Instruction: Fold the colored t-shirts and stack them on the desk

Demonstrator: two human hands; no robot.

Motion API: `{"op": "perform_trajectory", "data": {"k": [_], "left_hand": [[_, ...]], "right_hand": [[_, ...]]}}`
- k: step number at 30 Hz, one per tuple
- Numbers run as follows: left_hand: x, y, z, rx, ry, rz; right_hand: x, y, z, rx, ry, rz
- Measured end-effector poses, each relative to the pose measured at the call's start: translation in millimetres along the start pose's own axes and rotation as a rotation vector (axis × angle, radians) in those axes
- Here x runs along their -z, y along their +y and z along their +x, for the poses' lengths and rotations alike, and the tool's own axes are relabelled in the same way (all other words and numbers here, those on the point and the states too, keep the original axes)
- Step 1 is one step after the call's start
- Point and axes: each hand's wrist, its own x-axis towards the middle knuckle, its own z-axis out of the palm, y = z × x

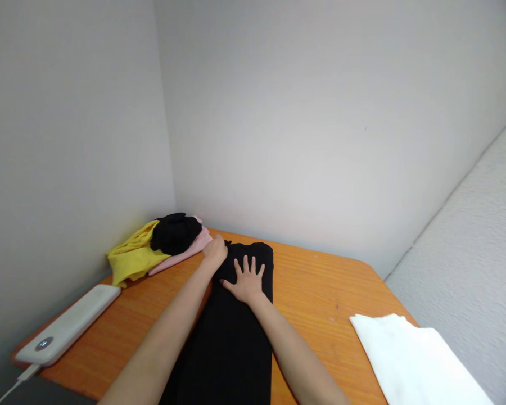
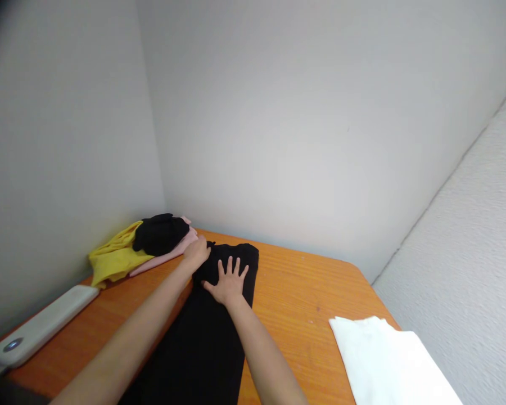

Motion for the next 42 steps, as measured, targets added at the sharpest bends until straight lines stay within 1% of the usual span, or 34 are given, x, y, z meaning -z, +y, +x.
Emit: {"op": "perform_trajectory", "data": {"k": [2,5,7,9,12,14,16,18,20,22,24,26,29,32,34,36,37,39,41,42], "left_hand": [[0,15,-1,-0.131,-0.034,-0.013],[-8,28,-9,-0.372,-0.167,-0.037],[-18,28,-22,-0.502,-0.247,-0.043],[-31,23,-40,-0.581,-0.270,-0.051],[-47,16,-64,-0.631,-0.215,-0.087],[-50,14,-73,-0.635,-0.165,-0.126],[-45,12,-77,-0.613,-0.116,-0.181],[-34,4,-82,-0.573,-0.063,-0.245],[-19,-12,-96,-0.530,-0.010,-0.304],[-5,-37,-123,-0.496,0.033,-0.348],[3,-65,-161,-0.474,0.061,-0.397],[6,-91,-203,-0.485,0.053,-0.445],[3,-118,-260,-0.598,-0.028,-0.420],[1,-128,-301,-0.762,-0.099,-0.265],[1,-130,-319,-0.858,-0.110,-0.146],[-1,-130,-330,-0.928,-0.082,-0.026],[-4,-130,-334,-0.957,-0.046,0.026],[-13,-130,-337,-1.024,0.071,0.086],[-22,-131,-339,-1.087,0.205,0.054],[-26,-131,-341,-1.109,0.241,-0.003]], "right_hand": [[4,-10,-9,0.028,0.009,-0.028],[6,-27,-37,0.108,-0.039,0.021],[6,-36,-65,0.190,-0.068,0.091],[6,-44,-98,0.317,-0.069,0.144],[11,-51,-149,0.532,-0.076,0.211],[20,-53,-181,0.644,-0.101,0.259],[33,-49,-208,0.767,-0.156,0.319],[46,-37,-231,0.852,-0.218,0.380],[53,-17,-250,0.826,-0.241,0.401],[51,5,-264,0.731,-0.223,0.362],[41,23,-275,0.651,-0.202,0.286],[26,34,-283,0.587,-0.174,0.190],[9,42,-293,0.511,-0.096,0.068],[6,51,-305,0.499,-0.049,0.046],[10,61,-314,0.494,-0.056,0.071],[16,69,-323,0.480,-0.070,0.124],[20,73,-327,0.472,-0.080,0.162],[28,77,-334,0.458,-0.105,0.260],[34,79,-340,0.452,-0.135,0.385],[37,79,-343,0.444,-0.138,0.462]]}}
